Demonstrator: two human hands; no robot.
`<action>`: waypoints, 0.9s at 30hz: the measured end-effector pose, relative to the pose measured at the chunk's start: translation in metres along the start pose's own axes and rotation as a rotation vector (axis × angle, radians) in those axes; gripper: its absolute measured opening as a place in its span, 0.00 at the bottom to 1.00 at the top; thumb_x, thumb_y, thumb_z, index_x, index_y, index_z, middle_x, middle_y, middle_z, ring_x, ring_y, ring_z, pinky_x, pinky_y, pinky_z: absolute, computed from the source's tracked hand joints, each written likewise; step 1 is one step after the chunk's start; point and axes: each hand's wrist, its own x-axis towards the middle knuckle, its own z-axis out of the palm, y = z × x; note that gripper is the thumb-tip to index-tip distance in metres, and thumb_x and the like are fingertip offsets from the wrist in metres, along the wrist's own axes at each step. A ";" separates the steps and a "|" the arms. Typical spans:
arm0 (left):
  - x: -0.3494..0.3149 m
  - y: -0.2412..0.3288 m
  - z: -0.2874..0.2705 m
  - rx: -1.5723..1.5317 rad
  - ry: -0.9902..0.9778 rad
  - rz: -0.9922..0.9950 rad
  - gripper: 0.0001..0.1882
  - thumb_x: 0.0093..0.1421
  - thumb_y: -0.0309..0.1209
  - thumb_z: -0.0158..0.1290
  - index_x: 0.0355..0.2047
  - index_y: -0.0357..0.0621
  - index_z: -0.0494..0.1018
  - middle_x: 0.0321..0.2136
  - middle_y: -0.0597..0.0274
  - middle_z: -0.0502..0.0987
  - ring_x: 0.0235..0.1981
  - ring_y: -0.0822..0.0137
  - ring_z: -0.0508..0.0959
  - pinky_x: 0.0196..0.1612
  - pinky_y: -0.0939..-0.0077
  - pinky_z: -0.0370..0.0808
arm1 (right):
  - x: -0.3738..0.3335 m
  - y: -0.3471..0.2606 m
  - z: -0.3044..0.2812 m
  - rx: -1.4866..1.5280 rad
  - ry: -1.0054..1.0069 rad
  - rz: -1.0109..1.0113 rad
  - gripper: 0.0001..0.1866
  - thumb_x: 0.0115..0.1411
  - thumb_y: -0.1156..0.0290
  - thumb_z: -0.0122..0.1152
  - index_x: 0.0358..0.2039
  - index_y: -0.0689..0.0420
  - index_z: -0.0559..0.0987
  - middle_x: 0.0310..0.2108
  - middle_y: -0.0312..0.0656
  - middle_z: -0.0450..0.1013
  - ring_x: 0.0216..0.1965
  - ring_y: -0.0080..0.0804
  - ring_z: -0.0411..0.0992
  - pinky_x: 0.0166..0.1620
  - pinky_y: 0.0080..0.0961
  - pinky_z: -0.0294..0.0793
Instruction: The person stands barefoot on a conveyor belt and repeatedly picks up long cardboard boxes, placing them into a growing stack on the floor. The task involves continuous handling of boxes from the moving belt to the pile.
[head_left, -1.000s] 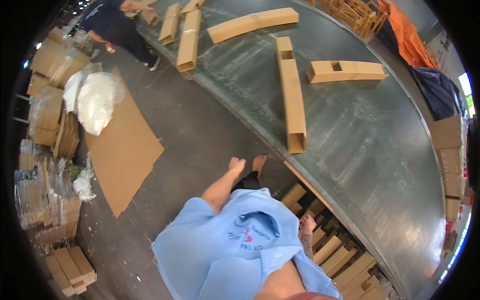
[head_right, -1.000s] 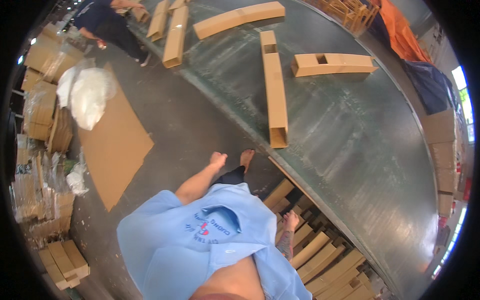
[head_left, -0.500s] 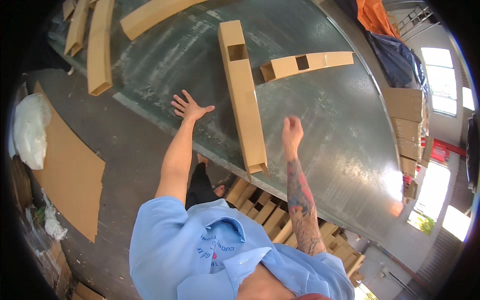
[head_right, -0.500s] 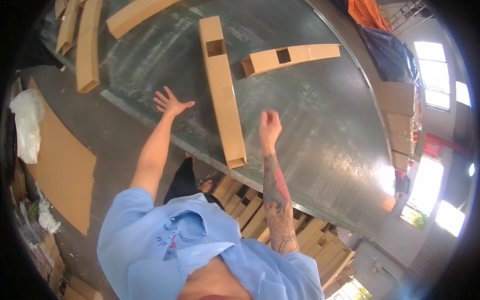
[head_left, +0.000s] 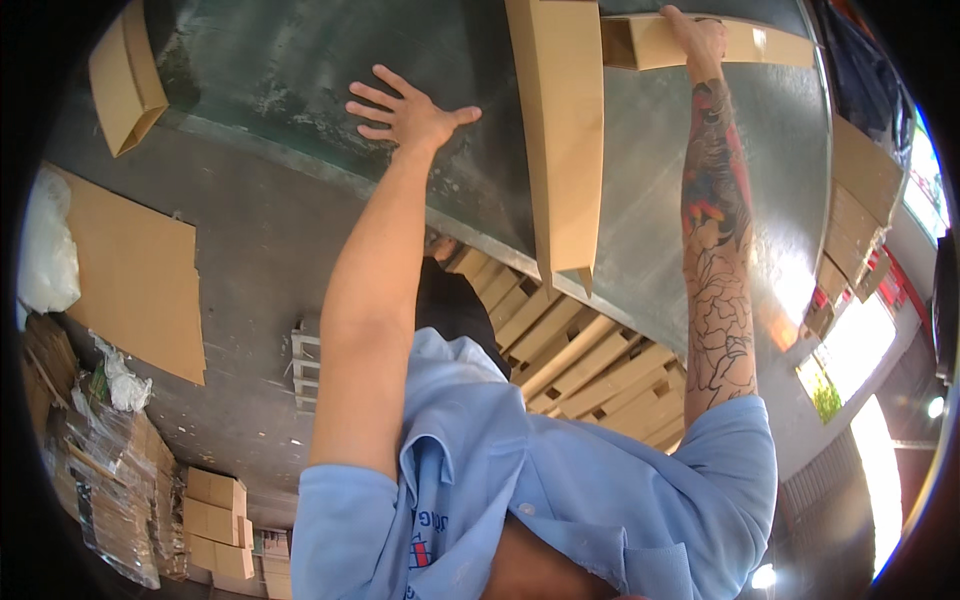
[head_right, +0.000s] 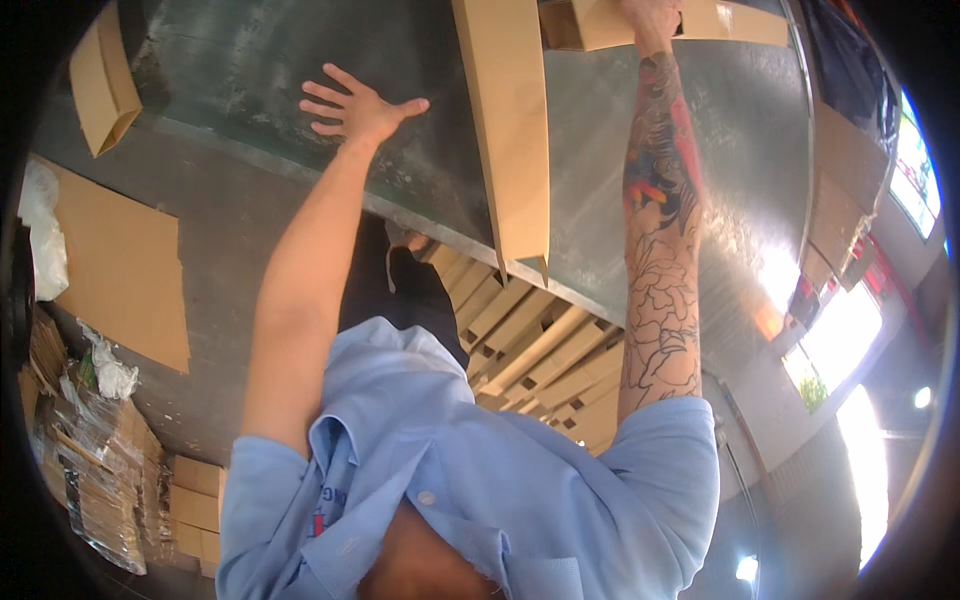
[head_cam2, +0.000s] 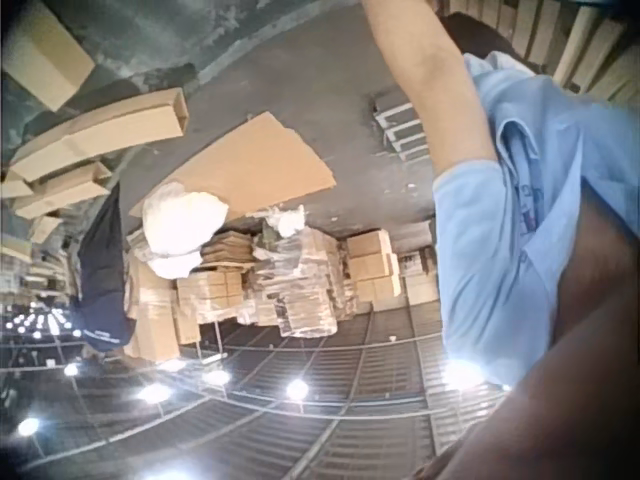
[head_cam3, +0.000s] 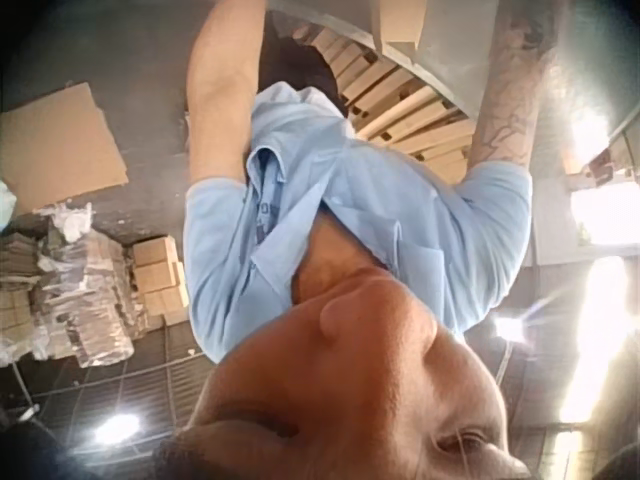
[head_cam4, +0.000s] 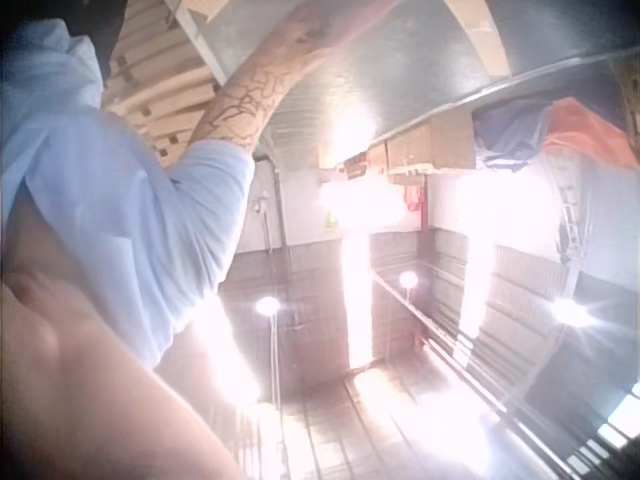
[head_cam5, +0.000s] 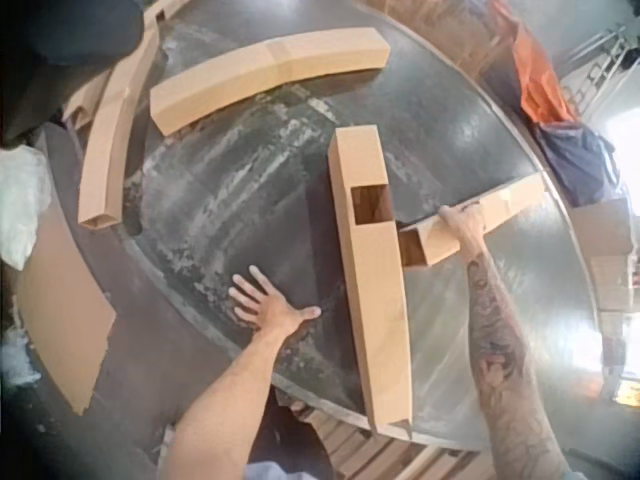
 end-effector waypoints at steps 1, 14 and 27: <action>0.001 -0.006 0.001 -0.017 0.000 -0.015 0.85 0.38 0.59 0.73 0.68 0.37 0.15 0.64 0.19 0.12 0.65 0.23 0.13 0.63 0.24 0.25 | -0.020 -0.024 -0.014 0.292 0.003 0.197 0.24 0.44 0.60 0.68 0.33 0.71 0.80 0.30 0.55 0.79 0.35 0.46 0.80 0.36 0.40 0.77; -0.028 0.018 0.017 -0.027 -0.052 -0.027 0.84 0.39 0.55 0.75 0.68 0.35 0.16 0.63 0.18 0.13 0.64 0.21 0.13 0.63 0.23 0.24 | -0.369 0.019 -0.109 0.375 -0.508 0.203 0.43 0.55 0.68 0.66 0.67 0.65 0.56 0.50 0.58 0.75 0.51 0.56 0.74 0.53 0.44 0.73; -0.046 0.027 0.058 0.061 0.032 -0.064 0.85 0.38 0.57 0.75 0.67 0.35 0.14 0.65 0.20 0.15 0.67 0.26 0.15 0.66 0.29 0.24 | -0.478 -0.009 -0.128 0.160 -0.591 0.169 0.59 0.41 0.55 0.75 0.67 0.69 0.54 0.42 0.56 0.72 0.49 0.56 0.68 0.61 0.46 0.62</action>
